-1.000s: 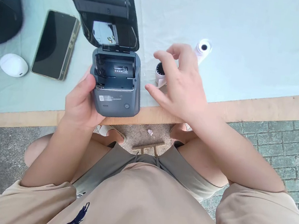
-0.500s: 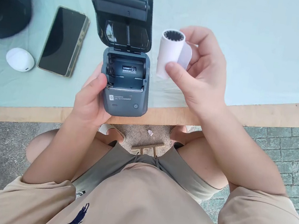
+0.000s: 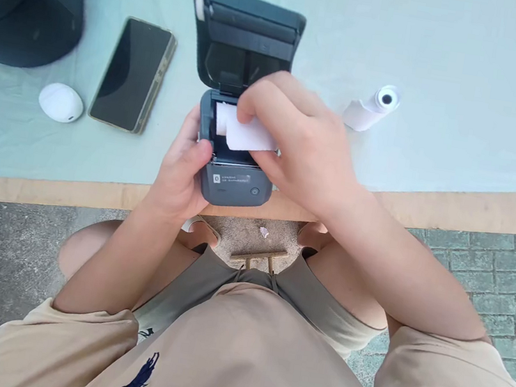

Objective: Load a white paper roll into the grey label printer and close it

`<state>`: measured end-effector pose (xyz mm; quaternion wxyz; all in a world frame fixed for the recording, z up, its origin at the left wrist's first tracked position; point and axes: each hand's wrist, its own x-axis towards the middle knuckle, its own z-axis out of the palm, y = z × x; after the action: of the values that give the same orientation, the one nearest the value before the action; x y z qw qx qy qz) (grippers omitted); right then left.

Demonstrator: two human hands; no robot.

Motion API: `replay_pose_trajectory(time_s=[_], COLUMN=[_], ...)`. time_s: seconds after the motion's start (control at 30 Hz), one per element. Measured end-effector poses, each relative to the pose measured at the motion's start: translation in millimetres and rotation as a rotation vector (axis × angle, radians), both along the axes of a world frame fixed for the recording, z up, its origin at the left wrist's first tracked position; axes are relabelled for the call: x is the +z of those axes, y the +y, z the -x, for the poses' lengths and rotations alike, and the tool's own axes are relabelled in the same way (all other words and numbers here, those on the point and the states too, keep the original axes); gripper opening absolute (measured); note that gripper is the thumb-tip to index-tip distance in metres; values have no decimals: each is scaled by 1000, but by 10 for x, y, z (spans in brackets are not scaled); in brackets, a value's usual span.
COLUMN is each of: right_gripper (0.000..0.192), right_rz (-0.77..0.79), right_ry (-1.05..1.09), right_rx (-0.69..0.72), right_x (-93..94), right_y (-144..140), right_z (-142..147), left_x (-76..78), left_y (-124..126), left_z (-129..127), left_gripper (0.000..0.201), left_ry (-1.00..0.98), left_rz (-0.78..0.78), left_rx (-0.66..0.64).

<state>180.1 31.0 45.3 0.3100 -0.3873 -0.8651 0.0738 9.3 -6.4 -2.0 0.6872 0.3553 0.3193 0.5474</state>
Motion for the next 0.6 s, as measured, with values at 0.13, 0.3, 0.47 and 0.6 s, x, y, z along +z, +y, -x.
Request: replay_pose_trajectory(time_s=[0.13,0.3,0.47,0.6], right_gripper=[3,4,14,14], right_rz=[-65,-220,-206,-86], right_ry=[22,63,71,192], right_rx=[37,36,184,96], right_x=[-57,-83,-150,-102], right_y=[21,-86,-165,-108], right_z=[-36,15,73,-25], left_x=[17,-27,-41,-11], left_y=[-16,23,15,-17], left_z=[11,21,34,38], left_gripper=[40,42,42,48], left_ry=[-31,-63,-26,23], left_rz=[23,22,12,-12], left_rx=[-25,-9,-18,-8])
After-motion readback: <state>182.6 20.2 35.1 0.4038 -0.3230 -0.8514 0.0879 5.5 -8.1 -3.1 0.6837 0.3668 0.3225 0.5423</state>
